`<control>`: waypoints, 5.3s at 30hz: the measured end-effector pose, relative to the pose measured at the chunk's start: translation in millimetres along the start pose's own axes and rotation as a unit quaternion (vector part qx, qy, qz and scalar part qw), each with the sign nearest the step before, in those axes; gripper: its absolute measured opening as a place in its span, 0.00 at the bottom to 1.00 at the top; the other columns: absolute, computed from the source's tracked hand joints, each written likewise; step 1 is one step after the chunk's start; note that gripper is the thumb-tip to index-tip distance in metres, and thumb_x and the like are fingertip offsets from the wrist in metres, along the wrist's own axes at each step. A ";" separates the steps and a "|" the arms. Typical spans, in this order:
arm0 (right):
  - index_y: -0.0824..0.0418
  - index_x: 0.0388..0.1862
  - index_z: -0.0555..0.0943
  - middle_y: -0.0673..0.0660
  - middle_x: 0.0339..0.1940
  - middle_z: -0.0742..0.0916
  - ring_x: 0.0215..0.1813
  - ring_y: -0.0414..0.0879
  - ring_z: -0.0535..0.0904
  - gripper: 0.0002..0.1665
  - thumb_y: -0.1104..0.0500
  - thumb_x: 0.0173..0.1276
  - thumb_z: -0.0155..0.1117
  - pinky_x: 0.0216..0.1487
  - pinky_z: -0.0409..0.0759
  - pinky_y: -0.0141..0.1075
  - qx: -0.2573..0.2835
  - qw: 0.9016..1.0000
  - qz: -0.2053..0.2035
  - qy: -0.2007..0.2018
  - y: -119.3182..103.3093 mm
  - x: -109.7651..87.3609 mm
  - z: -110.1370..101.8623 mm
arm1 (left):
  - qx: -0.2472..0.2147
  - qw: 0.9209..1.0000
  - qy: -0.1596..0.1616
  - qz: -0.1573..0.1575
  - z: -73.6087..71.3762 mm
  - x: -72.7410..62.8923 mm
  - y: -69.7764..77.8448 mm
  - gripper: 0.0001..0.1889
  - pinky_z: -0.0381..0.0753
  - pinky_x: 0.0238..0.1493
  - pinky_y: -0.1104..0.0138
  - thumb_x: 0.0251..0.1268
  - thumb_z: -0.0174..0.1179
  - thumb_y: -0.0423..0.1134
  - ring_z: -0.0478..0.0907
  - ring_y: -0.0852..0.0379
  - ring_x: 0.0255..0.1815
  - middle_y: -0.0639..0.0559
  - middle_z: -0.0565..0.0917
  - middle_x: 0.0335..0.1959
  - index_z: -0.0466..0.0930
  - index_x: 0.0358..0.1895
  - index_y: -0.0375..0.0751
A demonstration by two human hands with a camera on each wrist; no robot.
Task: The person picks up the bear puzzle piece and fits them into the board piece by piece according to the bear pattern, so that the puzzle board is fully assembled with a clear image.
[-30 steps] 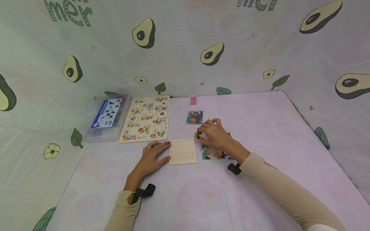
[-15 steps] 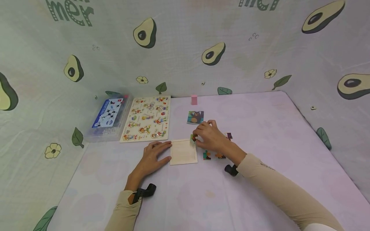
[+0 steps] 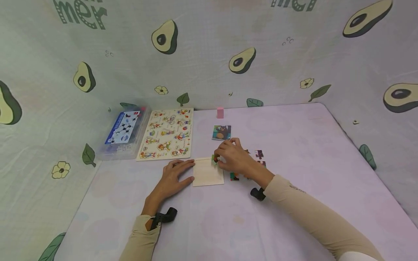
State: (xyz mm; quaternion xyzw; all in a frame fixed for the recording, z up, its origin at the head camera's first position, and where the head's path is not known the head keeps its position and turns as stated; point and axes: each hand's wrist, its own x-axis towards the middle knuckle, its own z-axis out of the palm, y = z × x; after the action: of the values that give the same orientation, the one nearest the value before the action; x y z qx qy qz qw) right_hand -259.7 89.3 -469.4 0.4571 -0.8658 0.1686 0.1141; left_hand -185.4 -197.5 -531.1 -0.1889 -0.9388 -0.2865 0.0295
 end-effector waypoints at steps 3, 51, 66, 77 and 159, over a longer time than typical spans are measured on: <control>0.56 0.41 0.86 0.52 0.42 0.87 0.52 0.51 0.77 0.11 0.59 0.59 0.75 0.58 0.63 0.60 -0.004 1.000 0.000 -0.002 -1.5 1.7 2.1 | 0.001 1.000 0.000 0.001 0.0 0.4 -0.3 0.29 0.54 0.66 0.46 0.68 0.63 0.55 0.61 0.48 0.70 0.61 0.71 0.71 0.74 0.70 0.54; 0.54 0.43 0.86 0.51 0.45 0.87 0.54 0.49 0.77 0.11 0.56 0.61 0.73 0.59 0.63 0.56 -0.020 0.998 0.004 -0.058 -17.7 32.8 39.8 | 0.010 1.000 -0.007 -0.006 -0.1 2.5 -2.5 0.29 0.56 0.66 0.45 0.68 0.62 0.56 0.61 0.49 0.70 0.62 0.71 0.72 0.73 0.71 0.56; 0.52 0.42 0.89 0.50 0.47 0.86 0.57 0.47 0.75 0.08 0.57 0.64 0.69 0.61 0.62 0.55 -0.040 0.995 0.006 -0.087 -23.7 40.6 45.3 | 0.012 1.000 -0.008 0.001 0.3 2.0 -5.7 0.29 0.58 0.64 0.48 0.69 0.60 0.57 0.60 0.53 0.71 0.65 0.70 0.72 0.72 0.72 0.59; 0.53 0.43 0.89 0.50 0.48 0.85 0.56 0.48 0.77 0.07 0.57 0.67 0.69 0.58 0.65 0.55 -0.038 0.996 -0.010 -0.081 -25.1 41.4 43.4 | 0.015 1.000 0.004 0.011 -0.4 1.9 -4.3 0.31 0.59 0.63 0.46 0.69 0.61 0.56 0.62 0.50 0.70 0.61 0.72 0.71 0.70 0.73 0.56; 0.60 0.45 0.86 0.57 0.46 0.87 0.54 0.55 0.77 0.14 0.57 0.61 0.74 0.60 0.60 0.60 -0.046 0.991 0.122 -0.032 61.7 -48.5 -20.9 | 0.041 0.999 0.004 0.024 0.3 0.5 1.4 0.27 0.59 0.62 0.44 0.70 0.60 0.52 0.61 0.46 0.70 0.57 0.71 0.72 0.73 0.71 0.58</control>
State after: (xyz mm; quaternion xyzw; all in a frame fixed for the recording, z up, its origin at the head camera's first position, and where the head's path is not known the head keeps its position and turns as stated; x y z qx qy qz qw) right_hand -283.1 166.5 -478.9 0.3473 -0.9252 0.1267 0.0852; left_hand -185.3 -196.1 -530.5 -0.2087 -0.9449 -0.2478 0.0475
